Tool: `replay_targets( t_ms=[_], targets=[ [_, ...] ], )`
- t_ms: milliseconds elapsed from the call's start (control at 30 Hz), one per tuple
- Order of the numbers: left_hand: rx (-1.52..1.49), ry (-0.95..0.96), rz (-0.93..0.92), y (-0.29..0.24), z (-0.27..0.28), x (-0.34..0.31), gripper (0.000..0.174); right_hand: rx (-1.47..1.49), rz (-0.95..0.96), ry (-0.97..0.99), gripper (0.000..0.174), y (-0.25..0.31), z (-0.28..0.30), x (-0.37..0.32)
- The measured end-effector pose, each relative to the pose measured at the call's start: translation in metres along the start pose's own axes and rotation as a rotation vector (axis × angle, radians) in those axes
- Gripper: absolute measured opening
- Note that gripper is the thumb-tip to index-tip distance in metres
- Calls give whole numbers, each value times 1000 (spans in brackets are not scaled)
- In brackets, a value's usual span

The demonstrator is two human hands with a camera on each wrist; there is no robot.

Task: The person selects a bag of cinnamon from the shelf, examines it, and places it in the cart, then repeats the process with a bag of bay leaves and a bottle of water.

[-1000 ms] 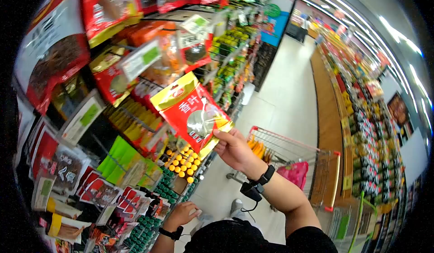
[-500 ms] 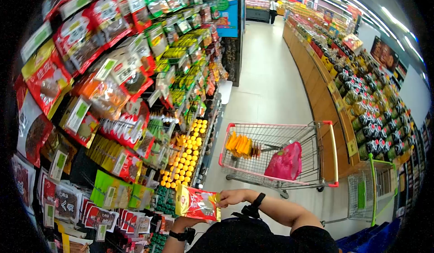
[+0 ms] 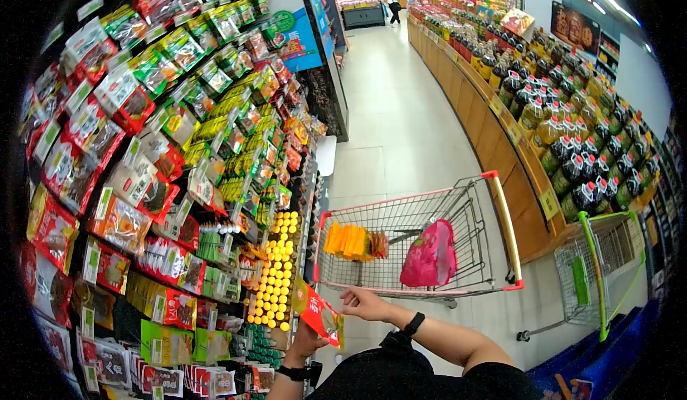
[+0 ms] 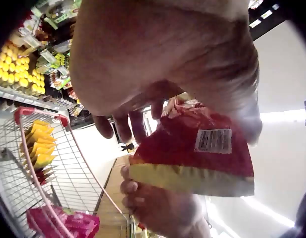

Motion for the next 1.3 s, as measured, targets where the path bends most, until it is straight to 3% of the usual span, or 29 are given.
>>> replay_targets(
  t_ms=[100, 133, 233, 267, 333, 433, 500, 533, 667, 733, 833, 900, 1133, 1300],
  targets=[
    [112, -145, 42, -9, -23, 28, 108, 299, -50, 2, 47, 31, 24, -19],
    [184, -193, 19, -17, -32, 38, 109, 382, -32, 85, 49, 37, 28, -24],
    [325, -252, 169, -7, -44, 60, 114, 355, 80, 117, 51, 53, 41, -36],
    [485, -288, 134, -14, -52, 67, 111, 390, 174, 55, 51, 60, 49, -37],
    [804, -362, 54, -26, -65, 76, 106, 321, -11, 40, 50, 42, 64, -46],
    [542, -298, 114, -13, -72, 92, 104, 223, -125, -2, 39, 10, 79, -57],
    [481, -227, 140, -18, -83, 96, 92, 63, -180, 9, 33, -5, 90, -62],
    [439, -202, 167, -15, -82, 99, 89, 157, -99, -138, 26, -6, 93, -62],
    [210, -135, 158, 4, -60, 117, 80, 147, -117, -172, 25, -13, 104, -58],
    [76, -99, 226, 0, -59, 115, 76, 98, -24, -228, 25, 0, 111, -50],
    [148, -47, 266, -14, -56, 117, 56, 6, -21, -189, 25, 21, 117, -42],
    [199, 42, 294, -27, -54, 119, 42, 128, 13, -238, 27, 25, 111, -40],
    [169, 194, 289, -27, -28, 126, 35, 318, -59, -350, 26, 29, 85, -37],
    [60, 202, 348, -20, -1, 124, 32, 244, -132, -357, 27, 23, 71, -17]
  ],
)
Point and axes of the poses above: each hand's wrist, its own x-axis towards the middle knuckle, its own z-axis out of the back of the hand, y = z × x, the point moved 7 cm from there along x, towards the middle knuckle, and after that the axes turned 14 degrees about z, right-handed, at the moved point
